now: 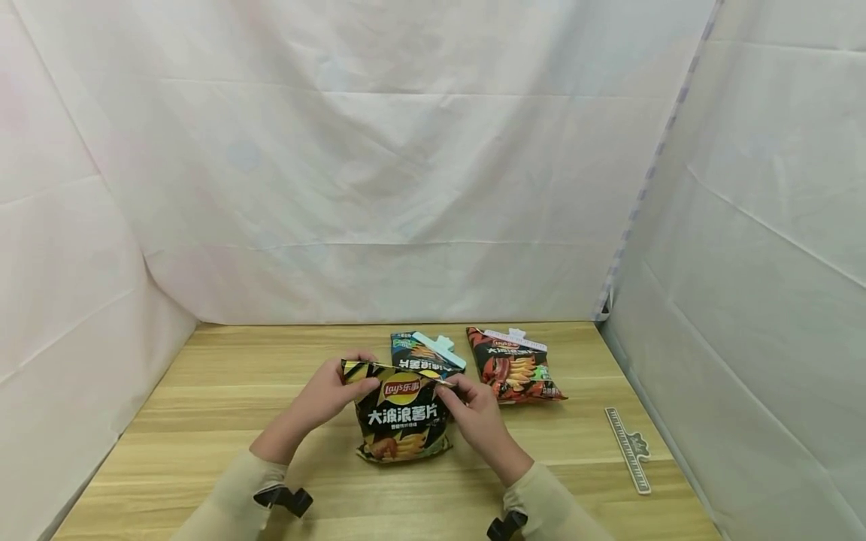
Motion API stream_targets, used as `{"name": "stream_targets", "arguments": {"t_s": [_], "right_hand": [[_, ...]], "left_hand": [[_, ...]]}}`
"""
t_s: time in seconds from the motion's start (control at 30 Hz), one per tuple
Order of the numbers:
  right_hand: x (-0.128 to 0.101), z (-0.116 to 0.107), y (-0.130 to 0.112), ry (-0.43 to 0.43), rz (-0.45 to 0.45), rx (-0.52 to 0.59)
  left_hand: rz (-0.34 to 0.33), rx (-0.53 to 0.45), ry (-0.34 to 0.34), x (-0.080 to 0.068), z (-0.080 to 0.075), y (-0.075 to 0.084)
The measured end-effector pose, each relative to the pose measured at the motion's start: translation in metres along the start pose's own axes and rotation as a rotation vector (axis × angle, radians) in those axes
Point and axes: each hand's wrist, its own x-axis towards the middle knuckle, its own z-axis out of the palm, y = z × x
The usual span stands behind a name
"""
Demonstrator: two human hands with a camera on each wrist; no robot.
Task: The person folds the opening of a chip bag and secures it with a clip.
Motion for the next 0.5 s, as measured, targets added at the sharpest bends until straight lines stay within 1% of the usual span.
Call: {"name": "stream_targets", "arguments": {"t_s": [0.13, 0.27, 0.43, 0.5], "right_hand": [[0.001, -0.002, -0.002, -0.001, -0.012, 0.021], [0.002, -0.004, -0.003, 0.0, -0.001, 0.03], [0.003, -0.005, -0.005, 0.007, -0.002, 0.026], [0.003, -0.005, -0.004, 0.007, -0.006, 0.018]], "left_hand": [[0.055, 0.061, -0.003, 0.007, -0.008, 0.013], [0.116, 0.136, -0.054, 0.013, -0.016, 0.026], [0.216, 0.312, -0.101, 0.022, -0.021, 0.045], [0.241, 0.39, -0.112, 0.026, -0.021, 0.051]]}}
